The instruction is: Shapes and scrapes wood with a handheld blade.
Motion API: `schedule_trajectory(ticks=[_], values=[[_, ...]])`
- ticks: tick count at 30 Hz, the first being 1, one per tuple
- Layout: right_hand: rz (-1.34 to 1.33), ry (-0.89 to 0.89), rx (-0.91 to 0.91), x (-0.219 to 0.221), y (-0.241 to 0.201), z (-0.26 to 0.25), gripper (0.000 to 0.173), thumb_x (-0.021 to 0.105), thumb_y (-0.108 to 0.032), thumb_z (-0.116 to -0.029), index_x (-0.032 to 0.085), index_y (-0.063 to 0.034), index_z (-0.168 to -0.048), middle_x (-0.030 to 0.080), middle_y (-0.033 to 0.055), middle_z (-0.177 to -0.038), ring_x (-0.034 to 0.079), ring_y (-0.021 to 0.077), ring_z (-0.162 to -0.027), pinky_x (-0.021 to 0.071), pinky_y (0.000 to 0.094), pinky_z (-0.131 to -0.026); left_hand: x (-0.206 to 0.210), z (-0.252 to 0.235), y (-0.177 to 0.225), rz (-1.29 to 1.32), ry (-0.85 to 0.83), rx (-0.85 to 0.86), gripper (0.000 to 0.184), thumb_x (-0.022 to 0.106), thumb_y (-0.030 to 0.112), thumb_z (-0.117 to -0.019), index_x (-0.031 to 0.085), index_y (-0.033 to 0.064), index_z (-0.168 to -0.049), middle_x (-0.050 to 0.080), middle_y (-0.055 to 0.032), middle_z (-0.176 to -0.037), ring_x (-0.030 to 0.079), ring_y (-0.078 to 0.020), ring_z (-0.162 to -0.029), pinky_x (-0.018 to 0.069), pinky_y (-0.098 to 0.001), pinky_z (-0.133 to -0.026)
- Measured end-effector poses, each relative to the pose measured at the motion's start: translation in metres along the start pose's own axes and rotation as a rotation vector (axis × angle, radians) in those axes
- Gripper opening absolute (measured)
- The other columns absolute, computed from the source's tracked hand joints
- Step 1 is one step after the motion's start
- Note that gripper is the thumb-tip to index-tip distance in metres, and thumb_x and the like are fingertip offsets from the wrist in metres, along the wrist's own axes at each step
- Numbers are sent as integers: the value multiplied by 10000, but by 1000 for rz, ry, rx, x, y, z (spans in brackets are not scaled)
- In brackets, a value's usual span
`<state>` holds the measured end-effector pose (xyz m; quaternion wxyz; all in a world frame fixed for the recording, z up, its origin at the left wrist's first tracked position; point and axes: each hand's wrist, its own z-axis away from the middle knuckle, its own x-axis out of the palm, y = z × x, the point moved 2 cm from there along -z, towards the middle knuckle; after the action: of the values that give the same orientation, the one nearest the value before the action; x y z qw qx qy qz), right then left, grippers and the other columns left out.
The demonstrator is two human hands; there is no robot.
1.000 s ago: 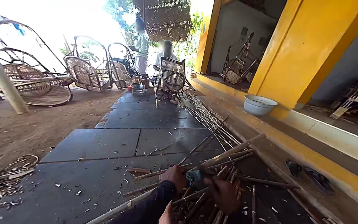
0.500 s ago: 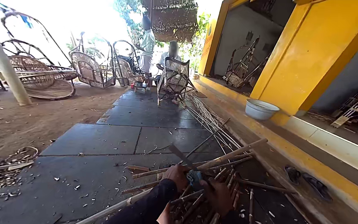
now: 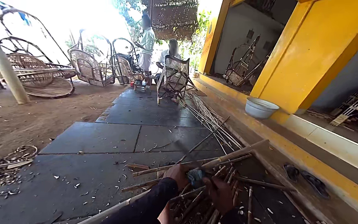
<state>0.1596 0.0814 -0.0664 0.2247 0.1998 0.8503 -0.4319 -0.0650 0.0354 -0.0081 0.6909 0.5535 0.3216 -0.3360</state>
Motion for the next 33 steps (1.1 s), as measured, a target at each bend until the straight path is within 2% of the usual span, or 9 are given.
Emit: schedule_trajectory(ticks=[3,7,10,14,17,21,25,28,33], values=[[-412,223,260,-9,14,-8,425,487,-364,-1092,623,20,-972,561,51,-573,539,160,-422,512,353,-399,1,-1,2,5,15,21,260,639,300,-918,753,125,-1072,747,-135,-1076,702,-342,-1069,534,-639,-914],[-94,-35,28,6,9,6,474,523,-503,-1038,710,-91,-896,606,4,-597,599,153,-507,549,404,-515,-1,-3,0,-8,5,13,278,610,290,-936,745,98,-1083,739,-157,-1090,696,-355,-1084,530,-636,-925],[-456,195,294,-3,16,-3,440,502,-391,-1082,636,5,-946,567,62,-567,532,174,-413,504,364,-392,0,0,5,-14,-18,23,280,584,297,-967,739,90,-1073,735,-163,-1092,693,-359,-1089,526,-635,-921],[-32,-7,7,11,5,8,492,499,-514,-1042,696,-98,-869,583,1,-583,583,152,-500,529,409,-502,-1,2,8,-31,-42,18,300,553,282,-988,731,61,-1085,727,-186,-1123,685,-379,-1117,519,-645,-937],[-419,220,229,3,13,3,434,505,-378,-1081,632,9,-931,564,50,-561,538,162,-416,504,355,-395,-2,7,15,-54,-49,13,317,528,294,-1002,729,70,-1103,728,-183,-1132,683,-376,-1122,515,-645,-938],[-135,15,23,18,5,20,463,529,-479,-1041,692,-78,-876,581,-3,-578,571,142,-479,525,384,-480,3,1,7,-58,-63,5,330,562,322,-982,734,71,-1111,726,-186,-1152,683,-377,-1135,517,-652,-951],[-443,226,292,-1,12,14,434,477,-377,-1091,632,9,-968,567,58,-572,544,175,-424,512,363,-398,6,6,12,-42,-82,30,266,610,267,-952,746,80,-1085,735,-179,-1109,690,-382,-1097,519,-663,-926],[-25,14,12,14,5,28,463,499,-492,-1037,697,-102,-883,590,0,-590,590,154,-503,531,411,-499,8,1,4,-43,-31,69,235,633,241,-916,744,103,-1070,739,-155,-1096,697,-361,-1085,532,-657,-915],[-395,225,269,4,9,20,449,478,-386,-1085,643,5,-936,572,51,-571,545,168,-420,513,362,-399,10,5,4,-39,-45,112,255,595,255,-957,737,101,-1102,735,-166,-1111,693,-374,-1097,523,-666,-923]])
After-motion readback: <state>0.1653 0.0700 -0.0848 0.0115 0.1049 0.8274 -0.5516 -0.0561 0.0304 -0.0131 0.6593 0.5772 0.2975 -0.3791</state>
